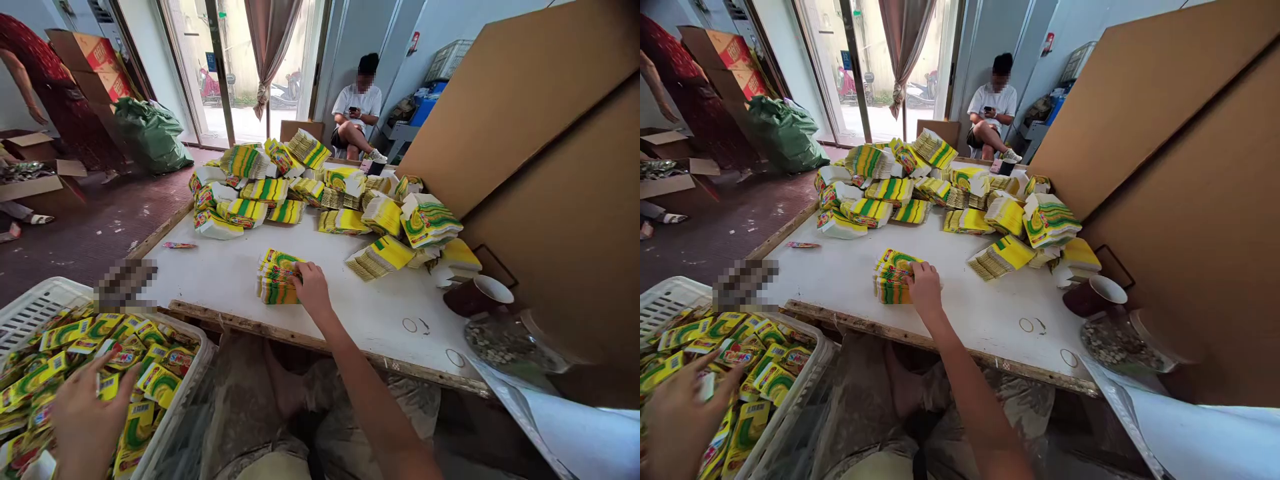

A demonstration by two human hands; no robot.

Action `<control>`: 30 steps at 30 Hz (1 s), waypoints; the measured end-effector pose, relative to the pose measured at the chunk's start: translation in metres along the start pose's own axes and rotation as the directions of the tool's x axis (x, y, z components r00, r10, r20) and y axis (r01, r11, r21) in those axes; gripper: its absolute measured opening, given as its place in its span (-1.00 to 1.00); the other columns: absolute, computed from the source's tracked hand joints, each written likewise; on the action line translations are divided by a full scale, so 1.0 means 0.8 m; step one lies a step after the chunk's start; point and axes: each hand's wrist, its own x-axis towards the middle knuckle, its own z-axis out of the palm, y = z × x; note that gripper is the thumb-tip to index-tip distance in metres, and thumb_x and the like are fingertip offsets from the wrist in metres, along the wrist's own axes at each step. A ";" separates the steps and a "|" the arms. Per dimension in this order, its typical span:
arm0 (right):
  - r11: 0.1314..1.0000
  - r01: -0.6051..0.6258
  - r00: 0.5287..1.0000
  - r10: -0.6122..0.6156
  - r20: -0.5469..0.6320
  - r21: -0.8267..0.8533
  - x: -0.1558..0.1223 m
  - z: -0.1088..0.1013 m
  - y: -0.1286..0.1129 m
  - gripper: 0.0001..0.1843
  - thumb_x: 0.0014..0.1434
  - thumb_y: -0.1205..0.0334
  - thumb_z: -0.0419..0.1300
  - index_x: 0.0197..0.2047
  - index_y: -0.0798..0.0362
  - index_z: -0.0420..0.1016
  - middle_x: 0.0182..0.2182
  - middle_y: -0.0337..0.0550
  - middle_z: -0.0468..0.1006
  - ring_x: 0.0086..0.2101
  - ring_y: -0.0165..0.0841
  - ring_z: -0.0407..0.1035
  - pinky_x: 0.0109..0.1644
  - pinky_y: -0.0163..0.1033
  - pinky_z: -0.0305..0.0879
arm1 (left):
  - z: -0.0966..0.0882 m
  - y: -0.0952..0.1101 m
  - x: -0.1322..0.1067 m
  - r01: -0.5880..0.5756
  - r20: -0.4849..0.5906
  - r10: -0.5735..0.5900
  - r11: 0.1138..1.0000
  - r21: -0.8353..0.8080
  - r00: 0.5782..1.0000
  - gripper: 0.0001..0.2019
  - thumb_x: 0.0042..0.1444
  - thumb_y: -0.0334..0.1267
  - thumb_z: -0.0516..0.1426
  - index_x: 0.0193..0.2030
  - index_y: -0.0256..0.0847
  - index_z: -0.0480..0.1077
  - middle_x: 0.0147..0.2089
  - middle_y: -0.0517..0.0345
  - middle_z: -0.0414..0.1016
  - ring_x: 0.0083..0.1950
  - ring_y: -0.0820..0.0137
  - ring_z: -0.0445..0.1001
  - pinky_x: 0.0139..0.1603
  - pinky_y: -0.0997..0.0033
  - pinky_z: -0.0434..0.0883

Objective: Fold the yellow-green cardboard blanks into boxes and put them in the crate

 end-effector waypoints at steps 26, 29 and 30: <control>0.383 -0.395 0.897 -0.034 0.440 0.835 -0.149 -0.002 -0.105 -0.51 -0.01 0.14 0.42 -0.10 -0.02 0.27 -0.33 -0.28 0.39 -0.37 -0.40 0.31 -0.32 -0.32 0.24 | 0.105 0.225 -0.071 0.505 0.515 -0.083 -0.116 -0.855 0.853 -0.46 -0.01 0.08 0.27 0.05 -0.17 0.41 0.00 -0.07 0.51 0.05 0.12 0.49 -0.01 0.18 0.52; 0.194 -0.490 0.861 -0.048 0.507 0.850 -0.167 0.000 -0.118 -0.40 -0.13 0.09 0.50 -0.10 -0.01 0.29 -0.29 -0.27 0.37 -0.30 -0.39 0.29 -0.22 -0.29 0.23 | 0.097 0.238 -0.068 0.444 0.475 -0.112 -0.222 -0.868 0.873 -0.59 -0.05 0.07 0.27 -0.19 -0.20 0.43 -0.32 0.10 0.42 -0.26 0.32 0.46 -0.21 0.33 0.52; 0.191 -0.497 0.854 -0.064 0.516 0.847 -0.170 0.000 -0.119 -0.39 -0.16 0.07 0.50 -0.11 -0.01 0.31 -0.30 -0.28 0.35 -0.30 -0.39 0.27 -0.22 -0.30 0.21 | 0.096 0.239 -0.068 0.420 0.454 -0.122 -0.229 -0.878 0.883 -0.61 -0.06 0.07 0.27 -0.25 -0.19 0.40 -0.39 0.17 0.34 -0.34 0.39 0.40 -0.28 0.40 0.49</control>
